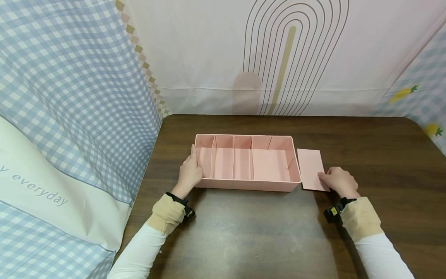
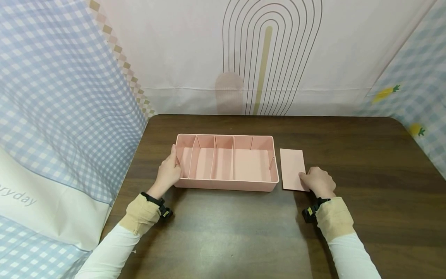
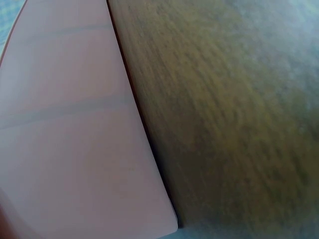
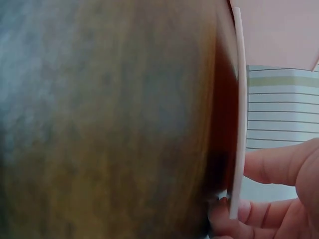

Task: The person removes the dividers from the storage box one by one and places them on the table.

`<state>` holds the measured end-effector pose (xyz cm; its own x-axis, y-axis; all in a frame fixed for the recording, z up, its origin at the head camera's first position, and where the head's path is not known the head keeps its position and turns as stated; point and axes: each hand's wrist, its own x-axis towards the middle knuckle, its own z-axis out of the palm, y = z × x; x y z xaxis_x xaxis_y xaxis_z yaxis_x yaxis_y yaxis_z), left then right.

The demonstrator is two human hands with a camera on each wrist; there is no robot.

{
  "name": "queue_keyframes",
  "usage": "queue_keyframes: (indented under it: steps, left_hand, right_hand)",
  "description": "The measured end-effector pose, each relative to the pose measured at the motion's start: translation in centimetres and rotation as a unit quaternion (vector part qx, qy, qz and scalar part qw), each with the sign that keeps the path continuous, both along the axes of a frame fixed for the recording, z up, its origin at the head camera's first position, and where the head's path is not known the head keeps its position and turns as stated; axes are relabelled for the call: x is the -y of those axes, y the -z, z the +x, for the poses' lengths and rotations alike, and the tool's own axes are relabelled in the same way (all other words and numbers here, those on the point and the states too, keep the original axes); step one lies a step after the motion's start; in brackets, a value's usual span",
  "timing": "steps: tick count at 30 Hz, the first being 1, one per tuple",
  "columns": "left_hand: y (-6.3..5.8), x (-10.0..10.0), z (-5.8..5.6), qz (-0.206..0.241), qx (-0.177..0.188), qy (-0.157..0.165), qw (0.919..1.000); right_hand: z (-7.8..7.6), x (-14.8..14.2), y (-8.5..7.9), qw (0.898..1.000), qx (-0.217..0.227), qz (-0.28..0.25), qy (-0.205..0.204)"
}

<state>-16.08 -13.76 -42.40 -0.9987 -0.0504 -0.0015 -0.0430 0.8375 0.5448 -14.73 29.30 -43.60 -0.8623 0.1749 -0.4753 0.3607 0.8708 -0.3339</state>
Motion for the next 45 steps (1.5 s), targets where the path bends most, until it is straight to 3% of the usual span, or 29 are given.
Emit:
queue_keyframes:
  steps: [20,33,45]
  left_hand:
    - [0.1,0.0,-0.1,0.005,-0.002,0.003,1.0000]
    - [0.1,0.0,0.0,0.007,0.000,0.001,1.0000]
    - [0.1,0.0,0.0,0.012,0.001,0.000,0.9999]
  right_hand:
    - [-0.5,-0.2,-0.6,1.000,-0.016,0.010,-0.002]
    - [-0.3,1.1,-2.1,0.993,-0.116,0.027,0.001]
    - [0.3,2.8,-3.9,0.982,-0.189,0.009,-0.014]
